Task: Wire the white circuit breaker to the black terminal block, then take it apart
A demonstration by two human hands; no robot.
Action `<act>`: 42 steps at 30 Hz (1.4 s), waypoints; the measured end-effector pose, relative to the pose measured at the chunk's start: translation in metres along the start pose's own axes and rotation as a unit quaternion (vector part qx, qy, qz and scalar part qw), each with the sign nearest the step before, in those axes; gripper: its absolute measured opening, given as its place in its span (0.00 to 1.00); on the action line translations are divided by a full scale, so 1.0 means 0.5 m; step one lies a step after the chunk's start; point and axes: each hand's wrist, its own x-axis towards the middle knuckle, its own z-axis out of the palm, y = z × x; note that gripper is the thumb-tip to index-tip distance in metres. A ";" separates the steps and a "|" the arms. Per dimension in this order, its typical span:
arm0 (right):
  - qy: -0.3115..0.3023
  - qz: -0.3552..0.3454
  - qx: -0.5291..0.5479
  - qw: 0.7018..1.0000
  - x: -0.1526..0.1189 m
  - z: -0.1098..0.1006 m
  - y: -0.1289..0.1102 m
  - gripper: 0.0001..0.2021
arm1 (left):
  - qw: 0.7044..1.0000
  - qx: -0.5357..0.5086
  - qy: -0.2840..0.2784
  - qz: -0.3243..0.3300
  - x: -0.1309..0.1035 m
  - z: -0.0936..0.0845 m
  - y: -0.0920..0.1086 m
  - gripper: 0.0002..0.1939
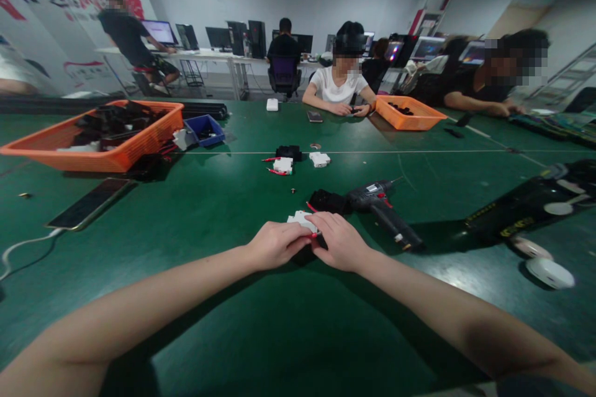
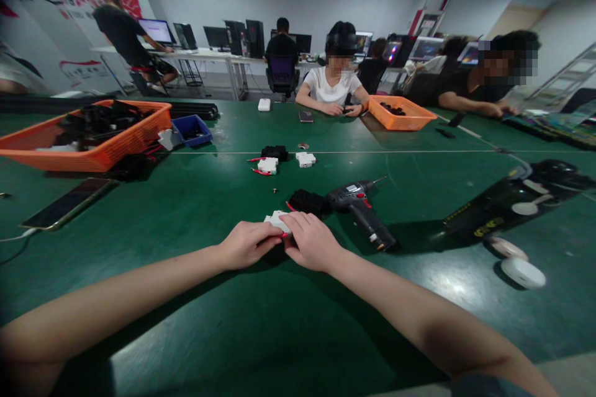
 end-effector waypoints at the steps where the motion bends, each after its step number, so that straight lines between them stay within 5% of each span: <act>1: 0.001 0.001 0.002 1.000 0.000 0.000 0.000 0.26 | 1.000 -0.005 0.002 -0.009 0.000 -0.001 -0.001 0.13; 12: -0.025 0.001 -0.015 1.000 0.000 -0.002 0.000 0.26 | 0.998 0.013 -0.008 0.069 -0.004 0.002 -0.003 0.10; 17: -0.028 0.046 -0.070 0.996 0.001 -0.008 0.006 0.24 | 0.994 0.017 -0.023 0.101 -0.002 -0.034 0.003 0.11; 25: -0.014 0.076 -0.101 0.992 0.007 -0.007 0.007 0.22 | 0.995 0.069 -0.068 0.030 -0.072 -0.112 -0.041 0.11; 30: -0.010 0.066 -0.037 0.997 0.006 -0.002 0.010 0.19 | 0.996 0.076 -0.042 -0.032 -0.126 -0.109 -0.065 0.12; 42: -0.013 0.039 0.022 0.999 0.000 0.020 0.026 0.22 | 0.993 0.112 -0.008 -0.021 -0.121 -0.097 -0.073 0.11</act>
